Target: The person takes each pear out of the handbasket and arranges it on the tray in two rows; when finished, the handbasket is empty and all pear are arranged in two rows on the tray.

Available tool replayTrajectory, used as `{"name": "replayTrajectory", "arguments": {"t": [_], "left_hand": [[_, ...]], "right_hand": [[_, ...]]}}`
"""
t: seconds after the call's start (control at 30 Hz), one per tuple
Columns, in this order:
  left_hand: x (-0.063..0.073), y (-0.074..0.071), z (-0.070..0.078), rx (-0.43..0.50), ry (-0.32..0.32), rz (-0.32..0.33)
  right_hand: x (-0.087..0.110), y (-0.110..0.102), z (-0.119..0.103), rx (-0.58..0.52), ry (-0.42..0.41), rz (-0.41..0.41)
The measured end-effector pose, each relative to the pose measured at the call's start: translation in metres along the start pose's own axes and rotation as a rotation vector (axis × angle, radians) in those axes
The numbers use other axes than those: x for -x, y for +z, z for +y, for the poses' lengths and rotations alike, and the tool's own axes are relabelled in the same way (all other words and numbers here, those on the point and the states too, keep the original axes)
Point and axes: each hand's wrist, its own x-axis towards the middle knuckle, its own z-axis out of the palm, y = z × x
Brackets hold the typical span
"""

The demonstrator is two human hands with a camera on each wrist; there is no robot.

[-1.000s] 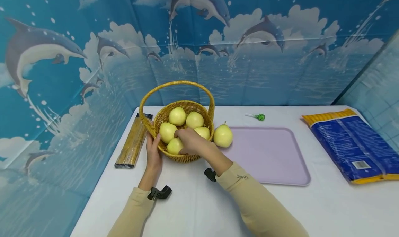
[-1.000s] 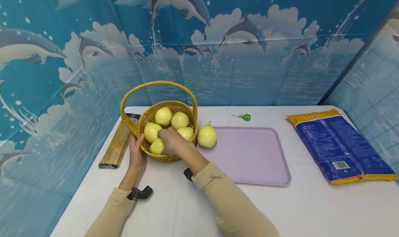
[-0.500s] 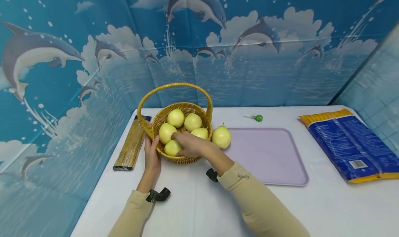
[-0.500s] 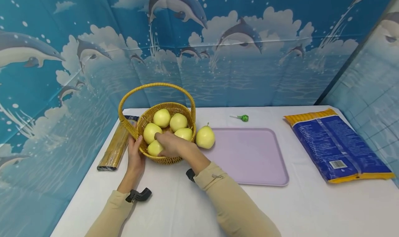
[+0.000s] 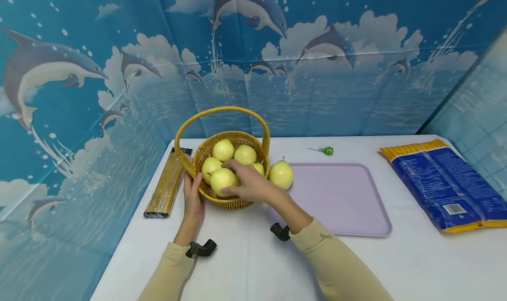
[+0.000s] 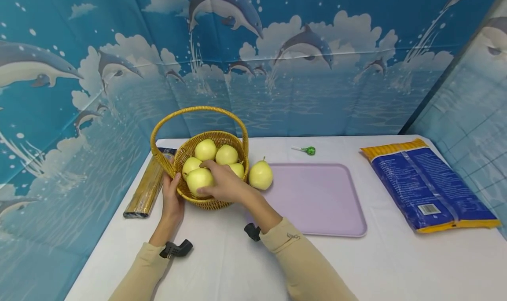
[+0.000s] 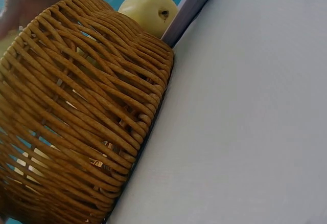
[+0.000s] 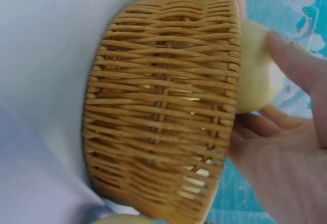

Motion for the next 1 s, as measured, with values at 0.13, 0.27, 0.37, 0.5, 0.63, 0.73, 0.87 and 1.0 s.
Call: {"name": "replayTrajectory", "arguments": {"t": [0.13, 0.27, 0.37, 0.5, 0.63, 0.73, 0.87, 1.0], "left_hand": [[0.0, 0.0, 0.001, -0.027, -0.001, 0.005], [0.0, -0.001, 0.0, -0.027, 0.006, 0.003], [0.0, -0.001, 0.0, -0.007, 0.011, 0.002], [0.0, 0.0, -0.001, 0.014, 0.012, -0.003], [0.0, 0.001, -0.001, 0.021, 0.01, -0.004], [0.001, 0.001, 0.0, 0.015, 0.009, -0.001], [0.001, 0.001, 0.002, 0.013, 0.007, 0.001], [0.0, 0.001, 0.002, 0.009, -0.001, 0.0]], "right_hand": [[0.012, -0.001, 0.005, -0.089, -0.024, 0.089], [0.024, -0.003, 0.009, -0.179, -0.028, 0.131], [0.036, -0.006, 0.011, -0.277, 0.0, 0.145], [0.053, -0.012, 0.012, -0.388, 0.046, 0.177], [0.068, -0.019, 0.015, -0.457, 0.085, 0.228], [0.077, -0.024, 0.02, -0.495, 0.103, 0.265], [0.083, -0.034, 0.026, -0.472, 0.124, 0.315], [0.086, -0.046, 0.032, -0.417, 0.159, 0.362]]}}
